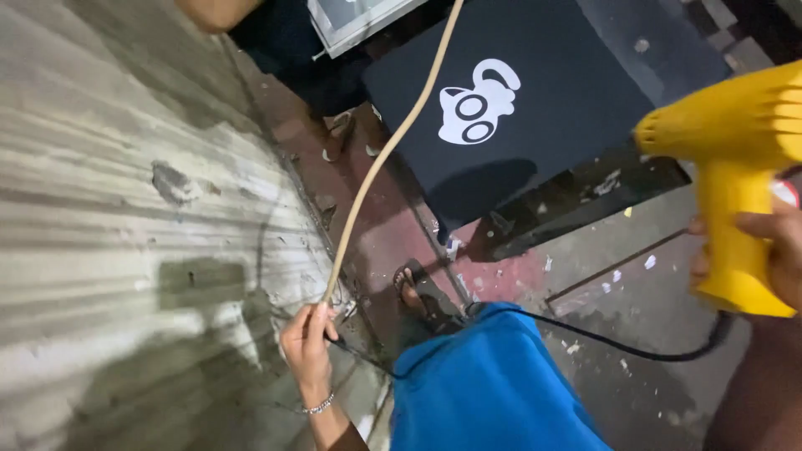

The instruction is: The person uses a yellow heat gun to dry a white graphic on a black t-shirt. Another person is seen in the background performing screen printing on a separate t-shirt.

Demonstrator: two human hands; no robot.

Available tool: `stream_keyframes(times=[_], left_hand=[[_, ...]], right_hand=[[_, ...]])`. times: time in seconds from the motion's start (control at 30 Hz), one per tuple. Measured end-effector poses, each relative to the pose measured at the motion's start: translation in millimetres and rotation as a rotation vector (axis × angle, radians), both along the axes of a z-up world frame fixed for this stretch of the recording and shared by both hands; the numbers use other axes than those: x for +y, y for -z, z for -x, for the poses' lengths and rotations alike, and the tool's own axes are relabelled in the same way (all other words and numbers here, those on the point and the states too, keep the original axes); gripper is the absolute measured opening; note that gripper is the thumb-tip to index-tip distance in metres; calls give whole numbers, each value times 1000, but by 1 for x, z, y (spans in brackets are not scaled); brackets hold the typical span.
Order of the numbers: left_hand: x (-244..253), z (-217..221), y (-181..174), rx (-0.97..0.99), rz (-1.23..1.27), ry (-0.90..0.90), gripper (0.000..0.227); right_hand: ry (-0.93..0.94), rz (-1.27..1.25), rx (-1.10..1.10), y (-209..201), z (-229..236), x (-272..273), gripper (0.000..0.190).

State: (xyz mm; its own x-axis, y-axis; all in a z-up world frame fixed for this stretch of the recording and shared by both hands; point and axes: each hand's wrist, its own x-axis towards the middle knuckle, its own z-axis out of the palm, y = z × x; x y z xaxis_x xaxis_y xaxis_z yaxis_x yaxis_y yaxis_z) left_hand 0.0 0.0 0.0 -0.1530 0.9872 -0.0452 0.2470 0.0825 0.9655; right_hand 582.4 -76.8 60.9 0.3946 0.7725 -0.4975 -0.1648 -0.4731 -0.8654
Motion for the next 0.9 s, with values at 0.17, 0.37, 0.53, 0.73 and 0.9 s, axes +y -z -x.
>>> stream_keyframes(times=[0.17, 0.37, 0.53, 0.73, 0.9], left_hand=[[79, 40, -25, 72, 8, 257, 43], [147, 54, -40, 96, 82, 362, 23], [188, 61, -45, 75, 73, 468, 31], [214, 73, -33, -4, -177, 512, 24], [232, 55, -48, -29, -166, 487, 31]], right_hand=[[132, -3, -120, -64, 156, 63, 29], [-126, 219, -243, -45, 209, 124, 40], [-172, 257, -250, -50, 234, 183, 47], [-135, 384, -326, -50, 228, 207, 54], [-241, 440, -238, -33, 223, 221, 52]])
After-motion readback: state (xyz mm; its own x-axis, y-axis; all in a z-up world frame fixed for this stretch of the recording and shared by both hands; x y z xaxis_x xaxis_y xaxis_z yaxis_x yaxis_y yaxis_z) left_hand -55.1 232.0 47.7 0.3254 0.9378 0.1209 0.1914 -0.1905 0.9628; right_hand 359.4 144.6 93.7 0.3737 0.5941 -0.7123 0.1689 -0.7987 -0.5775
